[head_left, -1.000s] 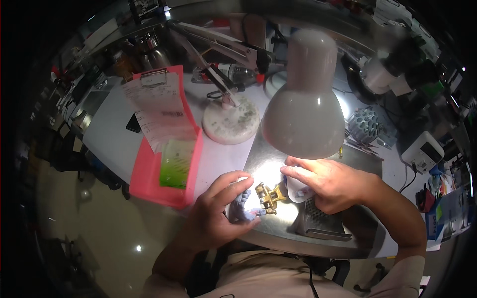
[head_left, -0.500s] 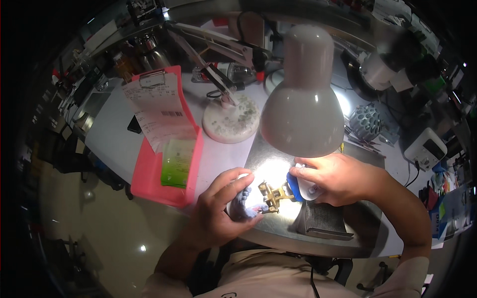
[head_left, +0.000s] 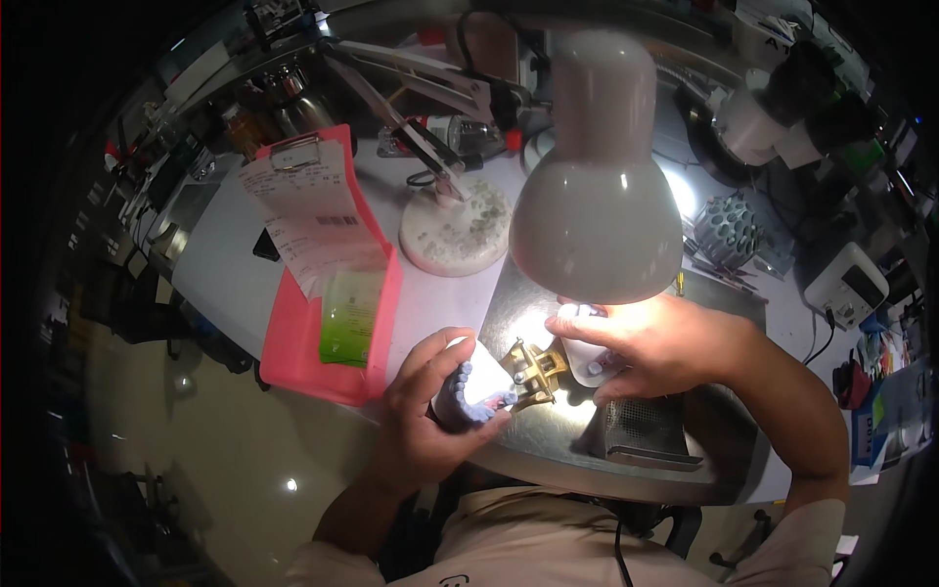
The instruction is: Adjusting and refining a dental bridge model using a rotary tool and hand instruments on a laboratory workbench.
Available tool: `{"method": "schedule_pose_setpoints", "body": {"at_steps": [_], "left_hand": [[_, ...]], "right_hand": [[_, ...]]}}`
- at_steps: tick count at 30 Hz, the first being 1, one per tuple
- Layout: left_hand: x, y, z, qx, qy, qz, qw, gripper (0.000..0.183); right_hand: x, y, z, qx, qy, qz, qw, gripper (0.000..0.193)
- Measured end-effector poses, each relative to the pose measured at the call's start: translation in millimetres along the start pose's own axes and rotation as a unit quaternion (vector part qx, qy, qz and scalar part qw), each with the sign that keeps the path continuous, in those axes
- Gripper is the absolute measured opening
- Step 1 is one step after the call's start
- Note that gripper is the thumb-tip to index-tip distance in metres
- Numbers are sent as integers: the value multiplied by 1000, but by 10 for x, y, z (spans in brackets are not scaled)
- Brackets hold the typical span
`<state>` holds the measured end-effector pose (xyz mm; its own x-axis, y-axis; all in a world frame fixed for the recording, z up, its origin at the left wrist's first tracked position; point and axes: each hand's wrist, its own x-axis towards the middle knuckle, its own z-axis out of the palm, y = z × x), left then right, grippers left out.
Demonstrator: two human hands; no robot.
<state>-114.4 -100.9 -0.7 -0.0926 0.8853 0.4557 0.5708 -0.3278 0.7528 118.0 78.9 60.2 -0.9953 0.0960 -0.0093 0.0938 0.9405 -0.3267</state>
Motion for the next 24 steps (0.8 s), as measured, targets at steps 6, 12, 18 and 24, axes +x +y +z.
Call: {"method": "schedule_pose_setpoints", "body": {"at_steps": [6,12,18,24], "left_hand": [[20,-96,89,-8,14,-3,1000,75],[117,-120,90,-5,-9,17,1000,76],[176,-89,114,-15,-2,40,999,70],[147,-132,123,-31,-10,38,999,71]], "right_hand": [[-23,25,-139,-43,110,-26,993,63],[-61,-7,-169,-43,107,-40,993,59],[-77,-23,-117,2,81,30,996,58],[-152,-46,-173,-56,56,45,996,64]]}}
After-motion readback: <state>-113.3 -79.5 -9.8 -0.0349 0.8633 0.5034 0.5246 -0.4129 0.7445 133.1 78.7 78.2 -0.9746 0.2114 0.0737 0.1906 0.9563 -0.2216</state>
